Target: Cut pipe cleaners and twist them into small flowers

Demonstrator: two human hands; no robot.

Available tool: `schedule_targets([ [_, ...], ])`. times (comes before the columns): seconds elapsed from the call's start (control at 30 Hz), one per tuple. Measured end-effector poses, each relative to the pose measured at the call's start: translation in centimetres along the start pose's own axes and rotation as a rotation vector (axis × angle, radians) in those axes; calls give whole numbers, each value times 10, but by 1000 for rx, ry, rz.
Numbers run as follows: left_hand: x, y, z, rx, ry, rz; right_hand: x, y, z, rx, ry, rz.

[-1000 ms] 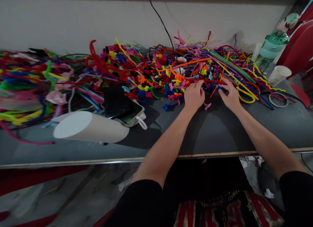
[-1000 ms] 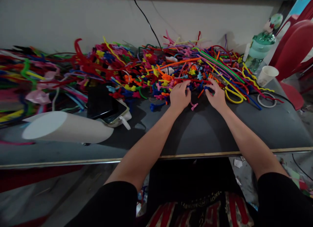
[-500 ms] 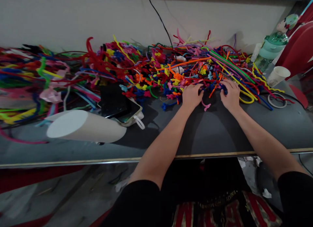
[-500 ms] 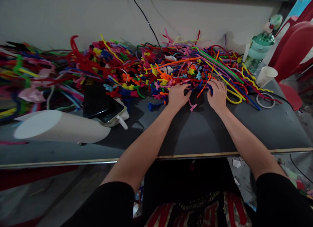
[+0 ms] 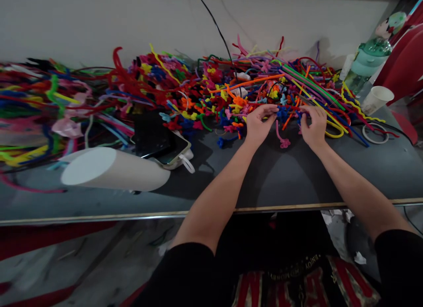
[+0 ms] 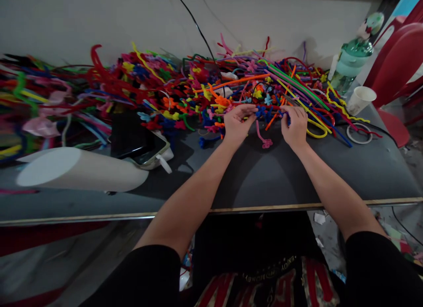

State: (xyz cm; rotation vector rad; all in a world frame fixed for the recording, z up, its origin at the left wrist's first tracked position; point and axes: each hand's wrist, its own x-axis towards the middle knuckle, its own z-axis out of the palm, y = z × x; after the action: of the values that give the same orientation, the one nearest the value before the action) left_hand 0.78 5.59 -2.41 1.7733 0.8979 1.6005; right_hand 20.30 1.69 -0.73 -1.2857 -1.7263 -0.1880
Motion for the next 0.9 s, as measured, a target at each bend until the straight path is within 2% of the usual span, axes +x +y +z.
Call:
schedule_targets([
  [0.1,-2,9,-2,30,50,51,3,18,2,27,88,103],
  [0.2,-3,17,-3,106,89,40,4,30,3,28,139,188],
  [0.33,-3,20,-2,146,82,-4,4,27,2,38,143,209],
  [0.4,-4,20,0,142,69,-17,4,19,0,76,94,176],
  [0.57,-6,24,1,195,24,19,4,-1,-3,82,-173,4],
  [0.63,-6,27,-3,258,3,40,4,-2,-4,36,-191,7],
  [0.7,-6,29,-6,350,-73,67,4,3,-5,-2,-141,50],
  [0.83,-8,32,-5,614,-344,110,10,24,-11,-46,1,146],
  [0.9,-10,30,-2,700,-413,104,13,35,-16,-62,43,157],
])
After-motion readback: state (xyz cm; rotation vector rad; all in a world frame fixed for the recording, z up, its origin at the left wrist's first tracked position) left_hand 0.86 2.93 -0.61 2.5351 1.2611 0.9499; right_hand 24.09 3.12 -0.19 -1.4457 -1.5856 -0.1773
